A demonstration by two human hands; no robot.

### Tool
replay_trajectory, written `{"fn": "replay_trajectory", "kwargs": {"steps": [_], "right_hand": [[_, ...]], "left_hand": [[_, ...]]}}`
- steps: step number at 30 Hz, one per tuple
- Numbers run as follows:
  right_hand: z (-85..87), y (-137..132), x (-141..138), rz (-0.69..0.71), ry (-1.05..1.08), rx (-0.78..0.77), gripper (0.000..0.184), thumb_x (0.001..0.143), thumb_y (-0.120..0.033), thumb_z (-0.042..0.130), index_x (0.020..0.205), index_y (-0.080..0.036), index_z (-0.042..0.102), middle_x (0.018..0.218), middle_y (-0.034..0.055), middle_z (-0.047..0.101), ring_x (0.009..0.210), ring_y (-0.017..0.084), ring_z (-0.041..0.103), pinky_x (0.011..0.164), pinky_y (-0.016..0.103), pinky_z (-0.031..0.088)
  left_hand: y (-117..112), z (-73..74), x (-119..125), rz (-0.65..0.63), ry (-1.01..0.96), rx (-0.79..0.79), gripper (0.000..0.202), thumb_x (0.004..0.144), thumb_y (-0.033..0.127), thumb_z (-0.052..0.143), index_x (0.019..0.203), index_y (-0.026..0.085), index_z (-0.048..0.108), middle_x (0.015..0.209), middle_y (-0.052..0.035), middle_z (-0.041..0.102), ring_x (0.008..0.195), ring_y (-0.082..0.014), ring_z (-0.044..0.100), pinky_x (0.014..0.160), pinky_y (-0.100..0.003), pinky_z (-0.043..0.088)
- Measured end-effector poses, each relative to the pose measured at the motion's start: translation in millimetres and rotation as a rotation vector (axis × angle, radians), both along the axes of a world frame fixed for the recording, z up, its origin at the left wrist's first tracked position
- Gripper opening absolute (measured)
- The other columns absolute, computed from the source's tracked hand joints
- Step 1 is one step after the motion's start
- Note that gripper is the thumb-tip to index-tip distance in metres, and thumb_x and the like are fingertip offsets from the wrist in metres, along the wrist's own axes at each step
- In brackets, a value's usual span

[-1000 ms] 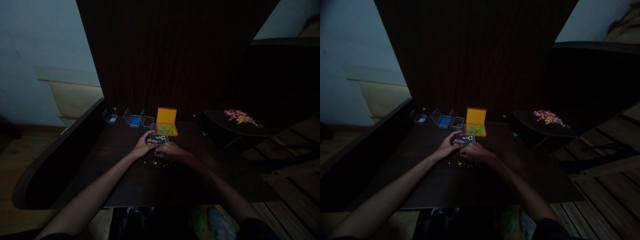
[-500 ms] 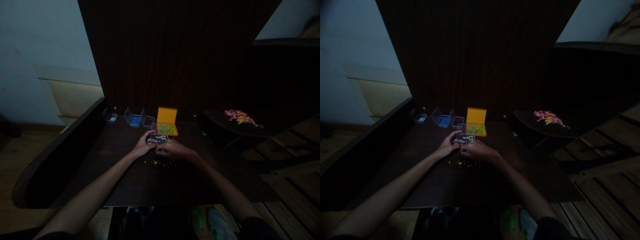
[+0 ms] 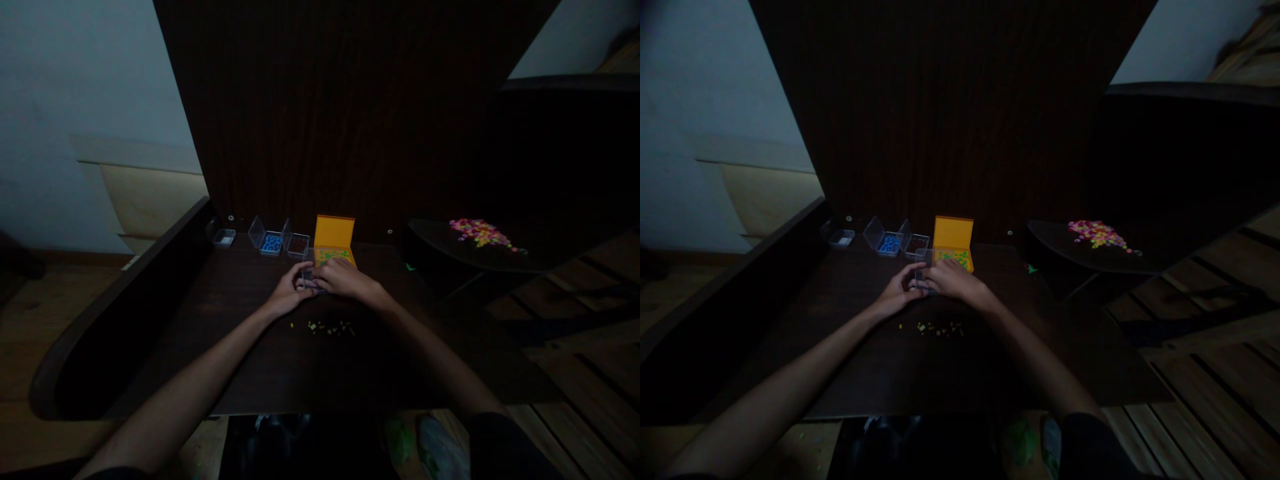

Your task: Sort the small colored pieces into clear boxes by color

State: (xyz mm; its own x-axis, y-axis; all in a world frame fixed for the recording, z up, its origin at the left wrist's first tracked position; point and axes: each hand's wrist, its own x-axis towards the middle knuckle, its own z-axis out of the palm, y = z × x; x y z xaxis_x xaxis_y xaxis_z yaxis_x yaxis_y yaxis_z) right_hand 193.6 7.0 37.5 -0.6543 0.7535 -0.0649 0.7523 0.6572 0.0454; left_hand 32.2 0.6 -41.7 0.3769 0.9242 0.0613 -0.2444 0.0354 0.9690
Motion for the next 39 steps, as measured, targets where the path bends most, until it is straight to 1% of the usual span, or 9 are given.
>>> {"fn": "replay_trajectory", "kwargs": {"steps": [6, 9, 13, 16, 19, 22, 28, 34, 39], "right_hand": [[0.5, 3.9, 1.8, 0.017, 0.037, -0.030, 0.025, 0.092, -0.027, 0.047, 0.100, -0.018, 0.069, 0.092, 0.0089, 0.070, 0.082, 0.019, 0.062, 0.071, 0.028, 0.038], [3.4, 3.4, 9.2, 0.019, 0.097, -0.026, 0.025, 0.090, -0.024, 0.047, 0.102, -0.020, 0.069, 0.091, 0.0078, 0.070, 0.079, 0.018, 0.061, 0.067, 0.026, 0.036], [7.8, -7.1, 17.5, 0.026, 0.224, -0.031, 0.024, 0.088, -0.022, 0.050, 0.100, -0.020, 0.070, 0.085, 0.0057, 0.071, 0.072, 0.015, 0.059, 0.063, 0.023, 0.034], [7.2, -21.3, 18.4, 0.101, 0.288, -0.081, 0.021, 0.085, -0.021, 0.054, 0.096, -0.020, 0.071, 0.076, 0.0021, 0.070, 0.064, 0.012, 0.056, 0.059, 0.022, 0.032], [-0.7, -34.3, 15.8, 0.220, 0.283, -0.152, 0.018, 0.083, -0.022, 0.056, 0.091, -0.020, 0.072, 0.072, 0.0001, 0.068, 0.060, 0.010, 0.054, 0.058, 0.021, 0.032], [-14.4, -42.0, 12.7, 0.294, 0.242, -0.220, 0.016, 0.083, -0.023, 0.058, 0.090, -0.020, 0.071, 0.077, 0.0009, 0.070, 0.066, 0.011, 0.057, 0.061, 0.022, 0.033], [-32.8, -47.3, 9.4, 0.258, 0.170, -0.236, 0.013, 0.082, -0.025, 0.058, 0.082, -0.019, 0.070, 0.072, 0.0019, 0.069, 0.065, 0.012, 0.057, 0.061, 0.024, 0.033], [-20.0, -46.4, 12.9, 0.227, 0.213, -0.215, 0.017, 0.088, -0.027, 0.054, 0.092, -0.018, 0.068, 0.077, 0.0019, 0.068, 0.066, 0.011, 0.057, 0.060, 0.023, 0.033], [-3.0, -32.4, 23.3, 0.093, 0.279, -0.120, 0.022, 0.091, -0.028, 0.049, 0.099, -0.018, 0.067, 0.081, 0.0031, 0.068, 0.066, 0.012, 0.056, 0.062, 0.022, 0.035]], "left_hand": [[0.2, -0.7, 0.5, -0.013, -0.022, -0.014, 0.070, 0.058, 0.007, 0.073, 0.122, 0.016, 0.046, 0.084, -0.0004, 0.063, 0.077, -0.0102, 0.062, 0.073, -0.023, 0.048], [-0.2, -0.5, 0.8, -0.007, -0.040, -0.015, 0.068, 0.057, 0.007, 0.074, 0.119, 0.017, 0.047, 0.093, -0.0026, 0.063, 0.079, -0.0101, 0.062, 0.073, -0.023, 0.049], [-0.2, -0.4, 0.3, -0.005, -0.034, -0.010, 0.068, 0.057, 0.007, 0.075, 0.118, 0.018, 0.048, 0.097, -0.0031, 0.063, 0.079, -0.0100, 0.062, 0.073, -0.023, 0.049], [0.7, -1.1, -0.4, -0.001, -0.031, 0.007, 0.067, 0.057, 0.008, 0.074, 0.119, 0.017, 0.048, 0.097, -0.0034, 0.063, 0.077, -0.0092, 0.062, 0.072, -0.021, 0.049], [1.6, -2.0, -1.0, 0.021, -0.026, 0.024, 0.066, 0.056, 0.007, 0.075, 0.117, 0.017, 0.050, 0.112, -0.0069, 0.059, 0.079, -0.0090, 0.063, 0.072, -0.021, 0.050], [1.8, -2.3, -1.4, 0.034, 0.003, 0.025, 0.066, 0.057, 0.008, 0.075, 0.118, 0.018, 0.051, 0.118, -0.0084, 0.057, 0.083, -0.0102, 0.064, 0.074, -0.023, 0.051], [1.0, -1.3, -1.0, 0.044, 0.020, 0.017, 0.066, 0.058, 0.008, 0.073, 0.119, 0.020, 0.051, 0.122, -0.0089, 0.055, 0.084, -0.0111, 0.064, 0.074, -0.025, 0.052], [0.8, 0.2, -0.9, 0.040, 0.014, 0.026, 0.066, 0.057, 0.009, 0.074, 0.118, 0.019, 0.051, 0.122, -0.0092, 0.055, 0.083, -0.0115, 0.064, 0.075, -0.026, 0.052], [1.1, -0.3, -1.2, 0.027, 0.007, 0.027, 0.066, 0.057, 0.009, 0.075, 0.118, 0.017, 0.051, 0.114, -0.0084, 0.059, 0.081, -0.0107, 0.063, 0.075, -0.025, 0.051]]}}
